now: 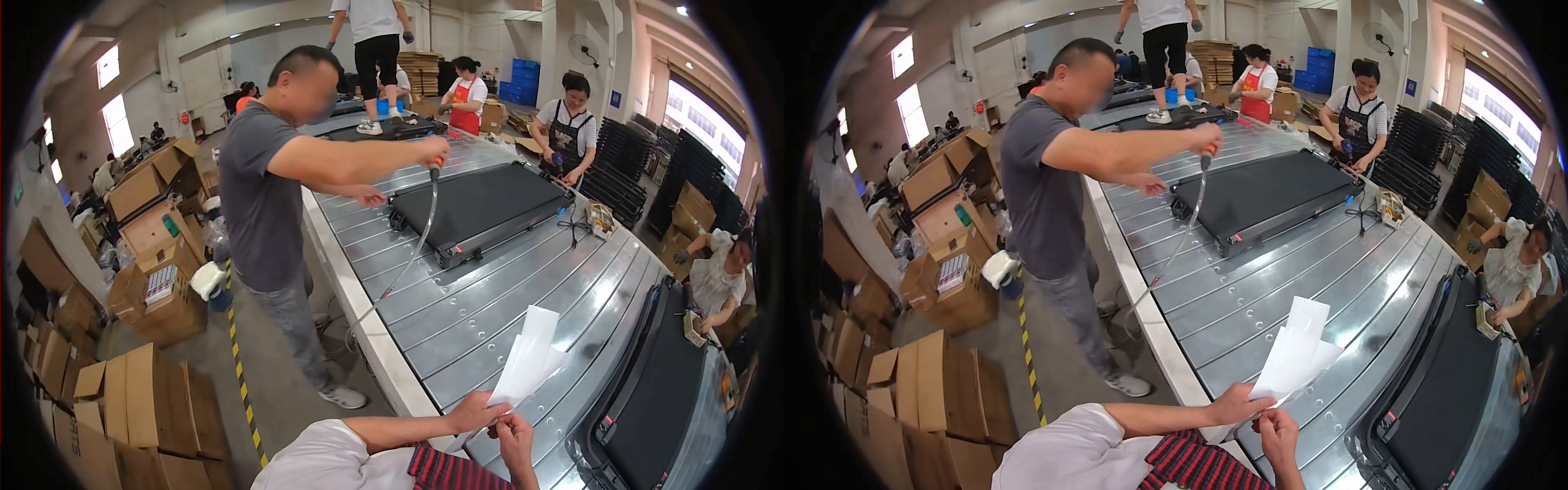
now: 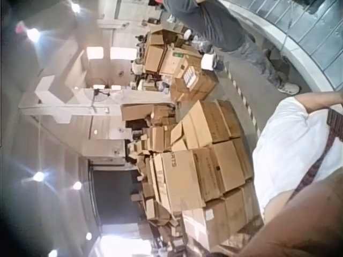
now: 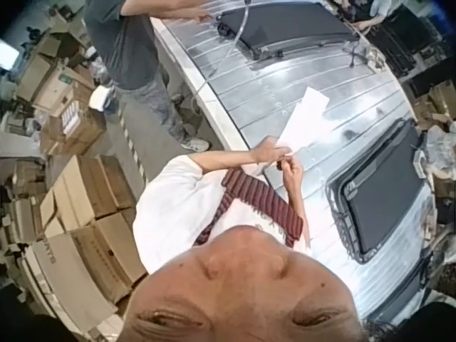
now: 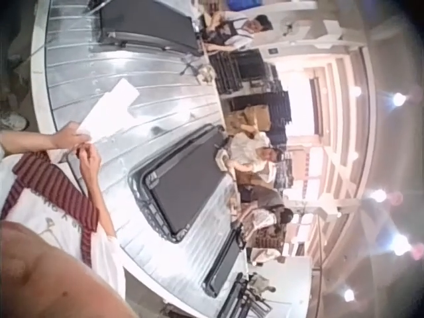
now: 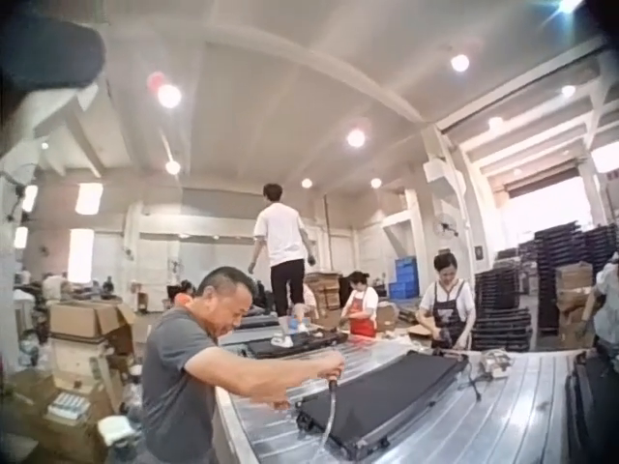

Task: Applying stickers and warning labels to the frames of treadmills on an assembly line.

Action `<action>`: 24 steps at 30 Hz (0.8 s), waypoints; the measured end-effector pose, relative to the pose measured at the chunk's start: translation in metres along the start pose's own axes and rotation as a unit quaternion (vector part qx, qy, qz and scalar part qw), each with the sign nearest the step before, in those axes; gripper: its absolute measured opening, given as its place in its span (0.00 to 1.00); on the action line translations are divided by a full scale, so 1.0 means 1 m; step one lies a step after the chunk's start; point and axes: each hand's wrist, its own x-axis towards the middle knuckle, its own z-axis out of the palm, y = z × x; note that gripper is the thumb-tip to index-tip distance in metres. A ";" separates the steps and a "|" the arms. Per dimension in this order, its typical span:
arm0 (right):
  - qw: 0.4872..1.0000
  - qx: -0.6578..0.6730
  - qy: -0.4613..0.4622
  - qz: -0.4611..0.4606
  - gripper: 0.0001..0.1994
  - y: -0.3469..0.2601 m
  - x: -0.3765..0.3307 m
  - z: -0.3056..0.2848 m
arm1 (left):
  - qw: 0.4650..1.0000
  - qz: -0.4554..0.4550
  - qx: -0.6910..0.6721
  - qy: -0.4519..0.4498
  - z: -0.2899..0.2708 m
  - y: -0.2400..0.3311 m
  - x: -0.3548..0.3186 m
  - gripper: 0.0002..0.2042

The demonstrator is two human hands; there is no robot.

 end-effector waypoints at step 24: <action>0.967 -0.038 0.252 0.003 0.07 0.029 -0.169 -0.174 | 0.952 0.206 0.219 -0.060 0.119 0.040 0.000 0.13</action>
